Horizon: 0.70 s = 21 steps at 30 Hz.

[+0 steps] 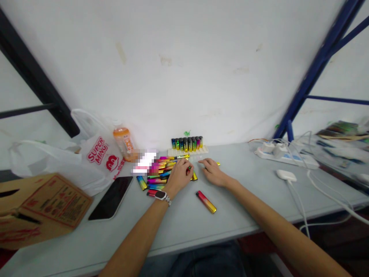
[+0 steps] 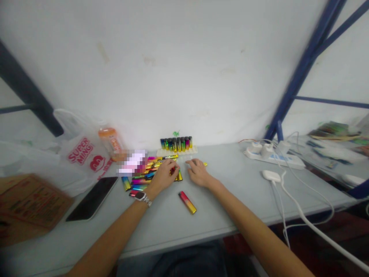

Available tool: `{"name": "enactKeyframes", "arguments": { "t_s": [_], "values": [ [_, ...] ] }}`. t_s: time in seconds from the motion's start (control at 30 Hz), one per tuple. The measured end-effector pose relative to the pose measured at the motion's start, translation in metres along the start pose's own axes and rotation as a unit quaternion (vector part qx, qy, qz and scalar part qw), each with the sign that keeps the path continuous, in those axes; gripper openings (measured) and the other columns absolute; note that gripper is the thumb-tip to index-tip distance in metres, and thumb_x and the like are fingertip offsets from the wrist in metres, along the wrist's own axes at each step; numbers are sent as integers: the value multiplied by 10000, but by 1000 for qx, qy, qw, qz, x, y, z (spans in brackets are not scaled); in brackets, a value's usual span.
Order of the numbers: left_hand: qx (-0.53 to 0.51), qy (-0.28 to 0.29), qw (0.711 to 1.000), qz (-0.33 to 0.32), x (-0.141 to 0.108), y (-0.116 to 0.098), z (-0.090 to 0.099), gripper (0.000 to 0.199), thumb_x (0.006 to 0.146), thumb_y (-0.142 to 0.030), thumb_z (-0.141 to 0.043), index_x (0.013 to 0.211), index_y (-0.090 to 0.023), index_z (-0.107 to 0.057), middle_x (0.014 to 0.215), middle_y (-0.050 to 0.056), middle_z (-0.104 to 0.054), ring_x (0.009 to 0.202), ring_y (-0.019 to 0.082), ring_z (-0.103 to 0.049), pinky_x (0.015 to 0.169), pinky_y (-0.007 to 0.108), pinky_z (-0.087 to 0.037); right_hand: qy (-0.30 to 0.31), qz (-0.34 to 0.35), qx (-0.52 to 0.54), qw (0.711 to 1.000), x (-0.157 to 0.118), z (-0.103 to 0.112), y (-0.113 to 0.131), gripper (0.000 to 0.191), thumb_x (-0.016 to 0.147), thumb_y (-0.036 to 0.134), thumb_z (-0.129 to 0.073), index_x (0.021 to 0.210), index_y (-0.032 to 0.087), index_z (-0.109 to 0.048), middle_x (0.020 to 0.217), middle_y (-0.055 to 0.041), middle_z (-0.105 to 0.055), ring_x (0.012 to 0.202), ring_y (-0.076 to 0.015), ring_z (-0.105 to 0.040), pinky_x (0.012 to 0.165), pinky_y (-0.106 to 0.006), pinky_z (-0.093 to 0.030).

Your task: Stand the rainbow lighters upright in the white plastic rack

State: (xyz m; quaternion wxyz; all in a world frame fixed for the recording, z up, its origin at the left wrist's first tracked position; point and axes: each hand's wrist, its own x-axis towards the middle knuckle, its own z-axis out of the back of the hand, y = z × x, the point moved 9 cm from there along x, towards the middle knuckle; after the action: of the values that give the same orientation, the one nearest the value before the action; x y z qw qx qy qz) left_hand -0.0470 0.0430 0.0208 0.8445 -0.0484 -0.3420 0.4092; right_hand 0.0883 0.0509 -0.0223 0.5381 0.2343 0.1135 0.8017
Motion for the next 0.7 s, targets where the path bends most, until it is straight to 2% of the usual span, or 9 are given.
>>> {"name": "enactKeyframes", "arguments": {
  "t_s": [0.1, 0.2, 0.3, 0.4, 0.53, 0.7],
  "values": [
    [0, 0, 1000, -1, 0, 0, 0, 139, 904, -201, -514, 875, -197, -651, 967, 73, -600, 975, 232, -563, 893, 405, -485, 14, 32, 24, 999, 16, -11, 22, 494, 875, 138, -411, 1361, 171, -494, 1328, -128, -519, 1302, -223, -399, 1147, -436, -242],
    [-4, -2, 1000, 4, 0, 2, 1, 135, 898, -182, -516, 874, -194, -648, 972, 72, -602, 981, 236, -565, 900, 409, -486, 8, 49, 54, 997, 26, -8, 33, 527, 824, 85, -401, 1336, 149, -511, 1320, -126, -536, 1293, -206, -410, 1133, -394, -277],
    [-14, -6, 1000, 5, 0, 4, 1, 131, 889, -166, -524, 895, -193, -652, 978, 71, -607, 990, 237, -568, 908, 408, -488, -16, 35, 10, 999, 24, 8, 27, 514, 761, 86, -477, 1263, 140, -576, 1266, -143, -562, 1247, -242, -448, 1069, -389, -337],
    [-23, -8, 1000, 7, 0, 6, 0, 134, 888, -163, -526, 894, -197, -656, 975, 67, -614, 988, 236, -571, 916, 408, -487, 1, 6, -82, 997, 21, 19, 17, 366, 762, 184, -571, 1120, 181, -653, 1157, -137, -614, 1162, -301, -501, 987, -442, -364],
    [-29, -21, 999, 10, -1, 7, 2, 143, 919, -204, -509, 915, -195, -651, 978, 65, -613, 994, 228, -573, 933, 404, -481, 47, 6, -126, 991, 27, 14, 19, 240, 840, 294, -560, 1030, 169, -637, 1060, -147, -669, 1022, -285, -596, 869, -385, -409],
    [-33, -31, 999, 20, -2, 7, 7, 137, 926, -208, -504, 939, -194, -639, 991, 70, -608, 1009, 225, -576, 941, 402, -481, 44, -6, -135, 990, 39, 3, 24, 215, 900, 297, -523, 1044, 154, -592, 1004, -179, -703, 891, -276, -651, 733, -322, -419]
  ]
}}
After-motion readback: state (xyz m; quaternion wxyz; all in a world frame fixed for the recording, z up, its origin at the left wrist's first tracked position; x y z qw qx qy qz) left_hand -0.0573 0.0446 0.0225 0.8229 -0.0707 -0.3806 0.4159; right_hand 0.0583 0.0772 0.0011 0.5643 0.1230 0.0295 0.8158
